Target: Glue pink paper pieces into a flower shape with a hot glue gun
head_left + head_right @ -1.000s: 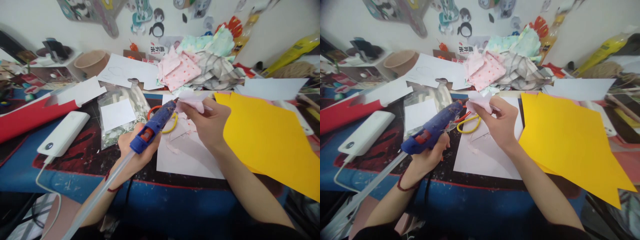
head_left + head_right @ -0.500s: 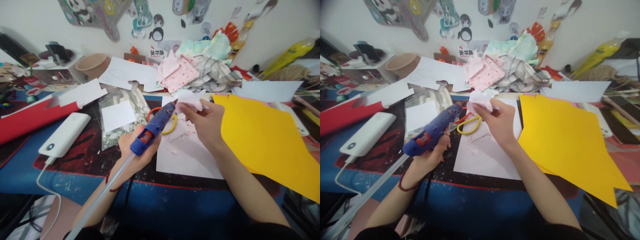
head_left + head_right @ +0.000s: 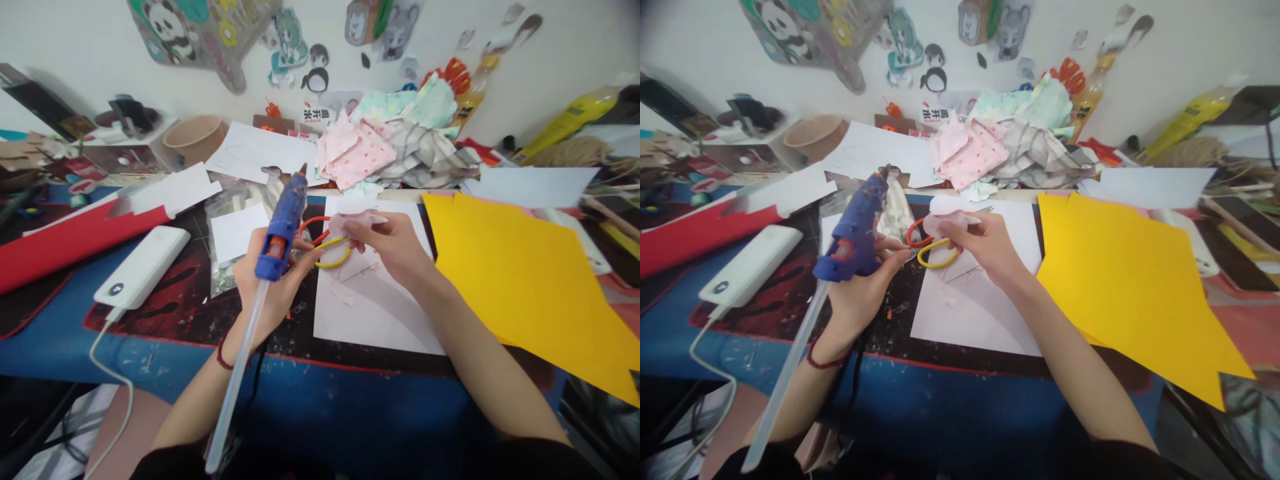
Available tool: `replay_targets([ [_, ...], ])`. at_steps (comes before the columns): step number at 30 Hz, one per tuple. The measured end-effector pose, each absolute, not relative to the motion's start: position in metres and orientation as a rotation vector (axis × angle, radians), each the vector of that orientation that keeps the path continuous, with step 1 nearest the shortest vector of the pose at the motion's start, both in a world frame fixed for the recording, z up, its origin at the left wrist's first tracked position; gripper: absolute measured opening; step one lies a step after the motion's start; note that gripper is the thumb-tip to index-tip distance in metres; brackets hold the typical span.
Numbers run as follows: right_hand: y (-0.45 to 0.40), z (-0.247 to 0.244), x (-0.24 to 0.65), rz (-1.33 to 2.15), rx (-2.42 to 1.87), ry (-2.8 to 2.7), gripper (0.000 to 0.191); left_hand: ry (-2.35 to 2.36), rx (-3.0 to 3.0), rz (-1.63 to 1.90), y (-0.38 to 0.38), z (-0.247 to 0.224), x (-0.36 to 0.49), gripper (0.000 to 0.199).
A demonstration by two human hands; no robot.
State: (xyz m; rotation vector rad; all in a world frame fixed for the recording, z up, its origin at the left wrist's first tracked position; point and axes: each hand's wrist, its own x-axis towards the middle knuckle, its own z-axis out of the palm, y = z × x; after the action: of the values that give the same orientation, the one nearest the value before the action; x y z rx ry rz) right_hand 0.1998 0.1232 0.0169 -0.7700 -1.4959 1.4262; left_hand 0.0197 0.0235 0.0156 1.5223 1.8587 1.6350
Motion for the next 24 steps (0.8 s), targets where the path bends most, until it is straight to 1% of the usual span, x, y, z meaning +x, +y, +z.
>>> replay_targets([
  [3, 0.116, 0.018, 0.195, 1.530, -0.697, -1.559, 0.028, 1.713, 1.475, 1.646, 0.028, 0.023, 0.021, 0.033],
  [7, 0.108, 0.015, 0.189, 1.503, -0.709, -1.637, 0.028, 1.684, 1.372, 1.690, 0.031, 0.025, 0.022, 0.031],
  [10, 0.106, 0.013, 0.188, 1.504, -0.754, -1.608, 0.021, 1.631, 1.311, 1.677, 0.031, 0.025, 0.023, 0.034],
  [13, 0.107, 0.012, 0.188, 1.569, -0.751, -1.533, 0.030, 1.537, 1.299, 1.626, 0.031, 0.024, 0.023, 0.035],
  [14, 0.107, 0.012, 0.188, 1.584, -0.759, -1.516, 0.029, 1.522, 1.307, 1.614, 0.031, 0.023, 0.023, 0.034],
  [16, 0.108, 0.012, 0.188, 1.618, -0.777, -1.491, 0.026, 1.535, 1.336, 1.588, 0.030, 0.022, 0.022, 0.029],
  [20, 0.108, 0.013, 0.189, 1.725, -0.778, -1.473, 0.026, 1.623, 1.393, 1.520, 0.029, 0.020, 0.021, 0.026],
  [24, 0.108, 0.013, 0.189, 1.711, -0.757, -1.479, 0.023, 1.616, 1.419, 1.510, 0.029, 0.019, 0.020, 0.025],
])
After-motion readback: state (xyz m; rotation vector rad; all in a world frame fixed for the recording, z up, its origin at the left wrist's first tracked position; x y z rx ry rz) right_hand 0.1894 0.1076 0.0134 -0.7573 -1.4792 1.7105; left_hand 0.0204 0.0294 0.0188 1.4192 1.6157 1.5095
